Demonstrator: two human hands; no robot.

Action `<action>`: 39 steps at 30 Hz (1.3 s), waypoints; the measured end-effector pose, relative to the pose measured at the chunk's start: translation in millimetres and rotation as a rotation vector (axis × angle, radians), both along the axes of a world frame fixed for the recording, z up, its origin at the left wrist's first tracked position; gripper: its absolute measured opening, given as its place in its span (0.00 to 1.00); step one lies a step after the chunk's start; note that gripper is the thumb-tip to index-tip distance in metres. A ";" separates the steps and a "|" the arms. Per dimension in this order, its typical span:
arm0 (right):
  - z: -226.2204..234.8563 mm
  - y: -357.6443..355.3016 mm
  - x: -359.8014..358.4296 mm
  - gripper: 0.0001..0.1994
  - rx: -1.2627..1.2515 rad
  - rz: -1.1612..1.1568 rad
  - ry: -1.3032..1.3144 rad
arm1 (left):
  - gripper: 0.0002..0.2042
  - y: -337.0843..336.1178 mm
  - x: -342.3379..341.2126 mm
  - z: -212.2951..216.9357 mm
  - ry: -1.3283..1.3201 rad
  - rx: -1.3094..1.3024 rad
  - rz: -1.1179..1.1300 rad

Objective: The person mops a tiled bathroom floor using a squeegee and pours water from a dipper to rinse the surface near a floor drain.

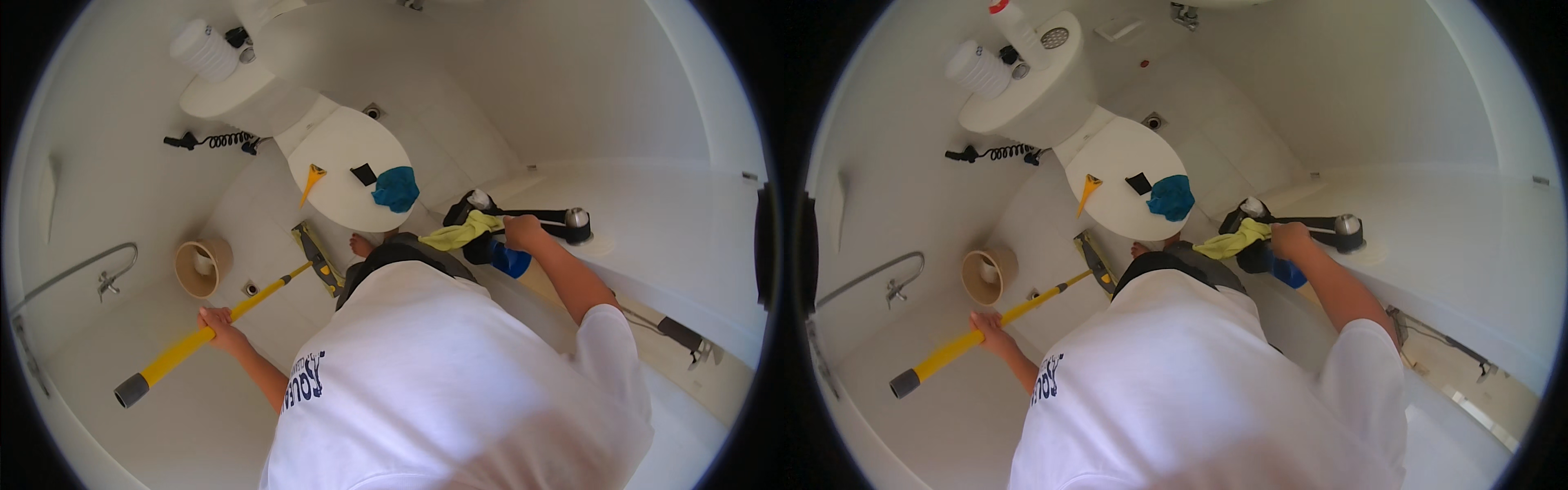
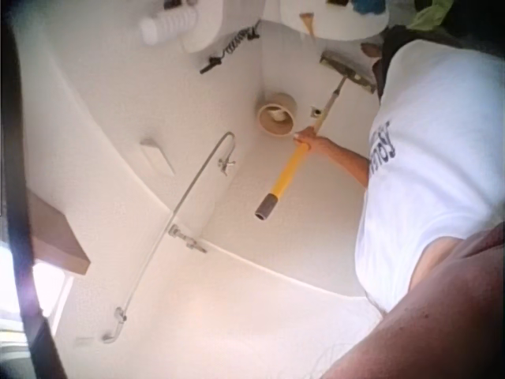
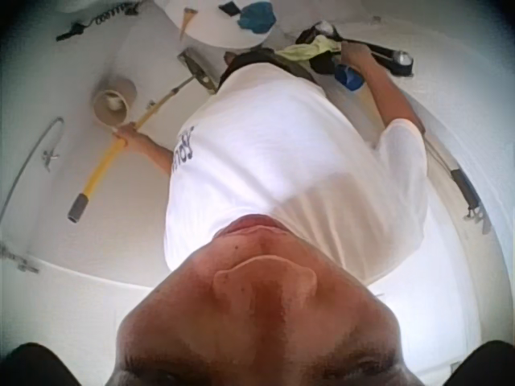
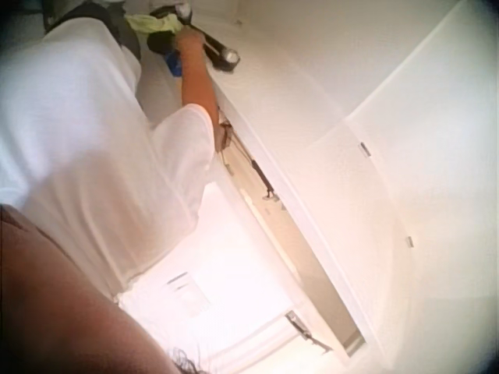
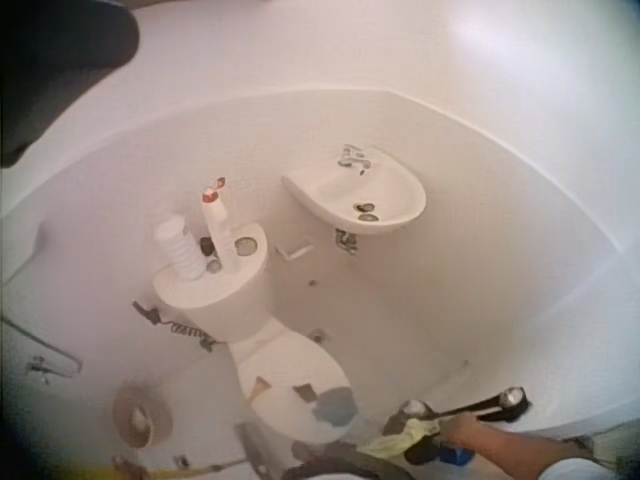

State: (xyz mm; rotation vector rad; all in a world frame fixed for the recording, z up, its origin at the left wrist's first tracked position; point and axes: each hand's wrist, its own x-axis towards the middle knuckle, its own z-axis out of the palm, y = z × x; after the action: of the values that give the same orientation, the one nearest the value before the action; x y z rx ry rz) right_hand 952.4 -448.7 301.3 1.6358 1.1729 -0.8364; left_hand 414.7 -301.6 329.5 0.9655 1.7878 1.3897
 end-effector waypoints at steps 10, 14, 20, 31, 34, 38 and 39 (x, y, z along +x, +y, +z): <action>-69.1 -90.8 52.4 0.26 -0.551 -0.133 -0.031 | 0.15 -31.9 15.2 10.0 -0.109 0.017 -0.025; -105.2 -110.2 81.7 0.26 -0.788 -0.141 0.061 | 0.15 -51.5 27.9 3.7 -0.130 0.012 -0.116; -174.3 -112.9 133.3 0.24 -0.864 -0.275 0.332 | 0.12 -79.5 100.0 13.9 -0.093 -0.094 -0.410; -185.7 -19.0 385.4 0.22 0.028 -0.881 0.501 | 0.13 -79.8 324.6 7.2 0.245 -0.567 -0.738; -99.9 79.2 437.4 0.19 0.865 -0.582 0.284 | 0.15 -64.6 369.0 -8.0 0.071 -0.453 -0.631; 29.0 163.6 489.5 0.16 1.462 -0.375 0.373 | 0.16 -41.7 429.4 -18.7 -0.125 -0.313 -0.646; 57.0 185.0 493.0 0.15 1.653 -0.190 0.330 | 0.17 -33.0 441.2 -21.7 -0.164 -0.282 -0.657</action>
State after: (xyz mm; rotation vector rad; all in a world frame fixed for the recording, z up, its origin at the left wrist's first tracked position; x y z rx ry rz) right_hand 1445.4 -263.8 358.3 2.9662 2.2209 -0.0472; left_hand 855.9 -334.6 307.9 1.1101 1.3209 0.7571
